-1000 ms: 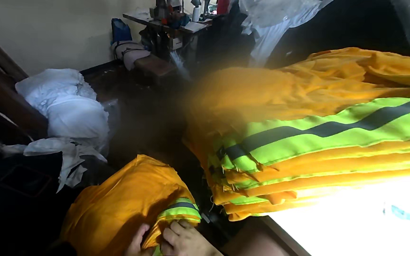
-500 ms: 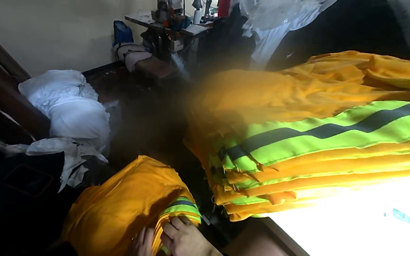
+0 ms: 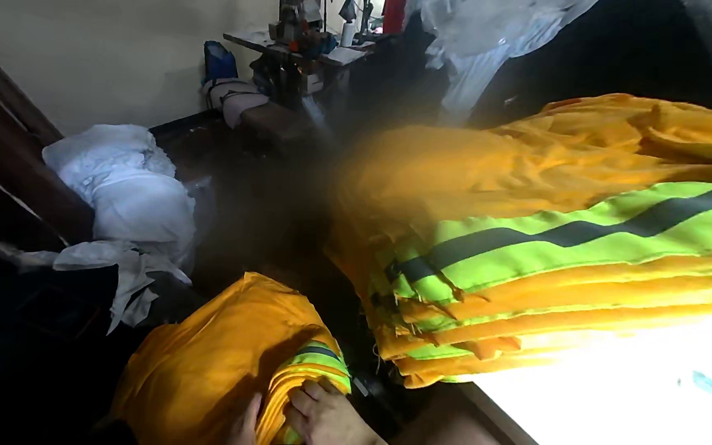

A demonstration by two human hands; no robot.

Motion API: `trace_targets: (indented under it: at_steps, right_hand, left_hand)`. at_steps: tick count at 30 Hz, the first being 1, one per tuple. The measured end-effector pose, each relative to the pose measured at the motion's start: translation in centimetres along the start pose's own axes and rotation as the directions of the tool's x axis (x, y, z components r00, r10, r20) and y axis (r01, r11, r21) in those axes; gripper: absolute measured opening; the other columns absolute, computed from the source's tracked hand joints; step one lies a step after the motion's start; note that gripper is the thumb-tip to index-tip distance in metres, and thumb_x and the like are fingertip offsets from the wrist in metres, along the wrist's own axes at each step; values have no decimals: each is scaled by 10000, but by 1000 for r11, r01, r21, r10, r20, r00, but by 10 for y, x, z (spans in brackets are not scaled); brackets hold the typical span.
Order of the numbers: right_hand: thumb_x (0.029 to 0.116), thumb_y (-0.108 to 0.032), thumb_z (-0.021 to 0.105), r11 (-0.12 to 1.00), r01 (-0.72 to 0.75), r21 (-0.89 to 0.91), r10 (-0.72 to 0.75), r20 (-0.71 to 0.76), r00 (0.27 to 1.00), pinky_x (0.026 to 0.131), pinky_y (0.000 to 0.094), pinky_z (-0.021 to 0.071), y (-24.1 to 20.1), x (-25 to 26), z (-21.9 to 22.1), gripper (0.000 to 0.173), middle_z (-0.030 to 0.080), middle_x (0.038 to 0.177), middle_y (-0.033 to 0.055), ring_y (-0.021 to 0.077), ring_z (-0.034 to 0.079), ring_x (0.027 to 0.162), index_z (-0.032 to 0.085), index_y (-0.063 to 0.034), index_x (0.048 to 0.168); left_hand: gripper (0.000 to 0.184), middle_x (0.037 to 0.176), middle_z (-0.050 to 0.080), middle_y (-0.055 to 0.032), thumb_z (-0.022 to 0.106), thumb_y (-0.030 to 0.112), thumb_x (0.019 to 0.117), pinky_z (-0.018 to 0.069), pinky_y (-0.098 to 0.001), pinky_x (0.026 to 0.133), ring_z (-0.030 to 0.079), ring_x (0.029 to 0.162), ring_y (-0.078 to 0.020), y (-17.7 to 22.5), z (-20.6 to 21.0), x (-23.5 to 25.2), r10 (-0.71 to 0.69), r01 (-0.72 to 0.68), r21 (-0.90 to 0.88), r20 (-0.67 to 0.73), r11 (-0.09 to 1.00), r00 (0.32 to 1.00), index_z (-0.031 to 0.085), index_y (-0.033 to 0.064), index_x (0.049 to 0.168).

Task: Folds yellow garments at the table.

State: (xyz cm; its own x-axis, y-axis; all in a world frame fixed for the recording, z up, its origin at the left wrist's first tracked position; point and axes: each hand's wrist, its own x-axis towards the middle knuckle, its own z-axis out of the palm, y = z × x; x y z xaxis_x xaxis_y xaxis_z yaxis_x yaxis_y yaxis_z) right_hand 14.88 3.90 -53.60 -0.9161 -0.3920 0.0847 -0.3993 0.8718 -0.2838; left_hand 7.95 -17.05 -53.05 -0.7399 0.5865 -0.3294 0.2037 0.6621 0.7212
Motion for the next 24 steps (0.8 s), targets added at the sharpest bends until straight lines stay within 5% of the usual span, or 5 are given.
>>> trace_targets:
  at_steps: [3,9,14,17,24]
  right_hand:
    - [941,-24,612,1000,-6,-30,5,-36,999,853,473,595,-4,0,-3,283,712,1193,67,286,675,1128,718,-140,1176]
    - [947,-18,589,996,77,34,-79,48,996,883,499,577,0,-1,6,257,684,1233,109,321,656,1142,711,-118,1150]
    - [966,-28,575,1000,5,8,-5,17,1000,855,470,586,1,0,3,245,693,1200,81,292,663,1122,725,-124,1133]
    - [961,-17,573,1000,-18,-24,17,-49,999,836,451,597,-2,0,4,262,696,1219,64,274,673,1119,715,-134,1147]
    - [959,-36,585,993,103,-49,-105,-42,994,856,454,592,-1,2,8,237,699,1190,77,281,675,1109,721,-149,1116]
  left_hand:
    - [691,1301,619,-310,821,299,848,477,-540,1079,613,1229,-416,2,6,0,50,-47,58,-43,997,998,557,-115,1334]
    - [708,1380,605,-229,772,185,902,486,-390,1106,610,1272,-224,-2,-5,3,-122,114,-363,1,925,992,439,-71,1471]
    - [850,1406,551,-315,828,359,850,436,-520,1134,554,1324,-393,1,-2,-1,-50,51,-33,35,998,998,446,-103,1452]
    - [762,1350,583,-317,833,297,826,457,-549,1099,583,1273,-419,4,1,1,11,-14,83,35,996,999,507,-108,1383]
    - [711,1385,600,-225,788,159,880,482,-395,1109,603,1279,-231,-6,-7,6,-98,103,-336,31,936,995,449,-64,1463]
